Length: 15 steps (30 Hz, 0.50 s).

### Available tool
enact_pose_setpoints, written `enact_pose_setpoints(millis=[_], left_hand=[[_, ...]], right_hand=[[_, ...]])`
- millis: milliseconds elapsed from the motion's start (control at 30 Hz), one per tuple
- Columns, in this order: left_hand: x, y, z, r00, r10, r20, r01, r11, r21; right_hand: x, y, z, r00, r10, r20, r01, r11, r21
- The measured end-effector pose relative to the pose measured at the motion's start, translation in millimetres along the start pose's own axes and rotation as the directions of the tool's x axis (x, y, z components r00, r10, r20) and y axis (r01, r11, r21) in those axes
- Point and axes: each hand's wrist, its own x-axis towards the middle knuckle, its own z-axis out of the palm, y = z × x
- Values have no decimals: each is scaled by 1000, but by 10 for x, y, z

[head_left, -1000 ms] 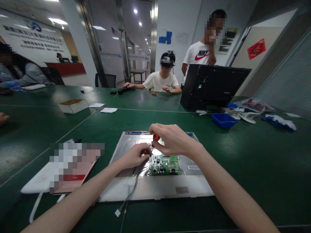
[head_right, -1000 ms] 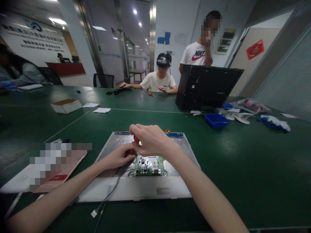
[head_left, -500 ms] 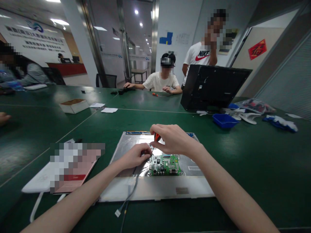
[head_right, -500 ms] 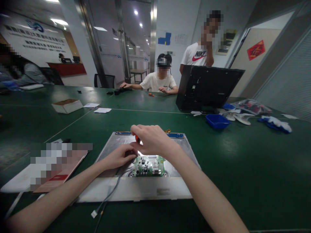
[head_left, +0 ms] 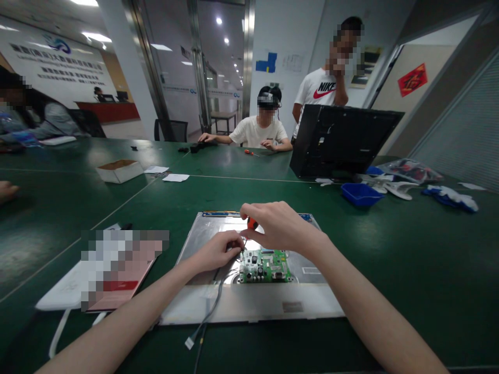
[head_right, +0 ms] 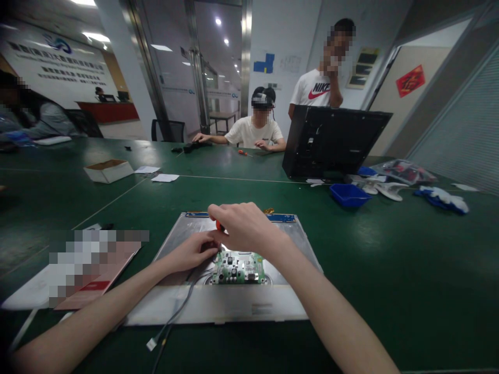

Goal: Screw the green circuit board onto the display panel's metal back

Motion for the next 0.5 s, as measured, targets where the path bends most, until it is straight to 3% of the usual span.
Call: enact_pose_setpoints(millis=[133, 500], left_hand=[[5, -5, 6, 1000, 24, 0, -24, 1000, -1], [-1, 16, -6, 1000, 5, -5, -5, 1000, 6]], right_hand=[[-28, -6, -18, 999, -39, -10, 40, 998, 56], [16, 8, 23, 1000, 6, -7, -6, 1000, -26]])
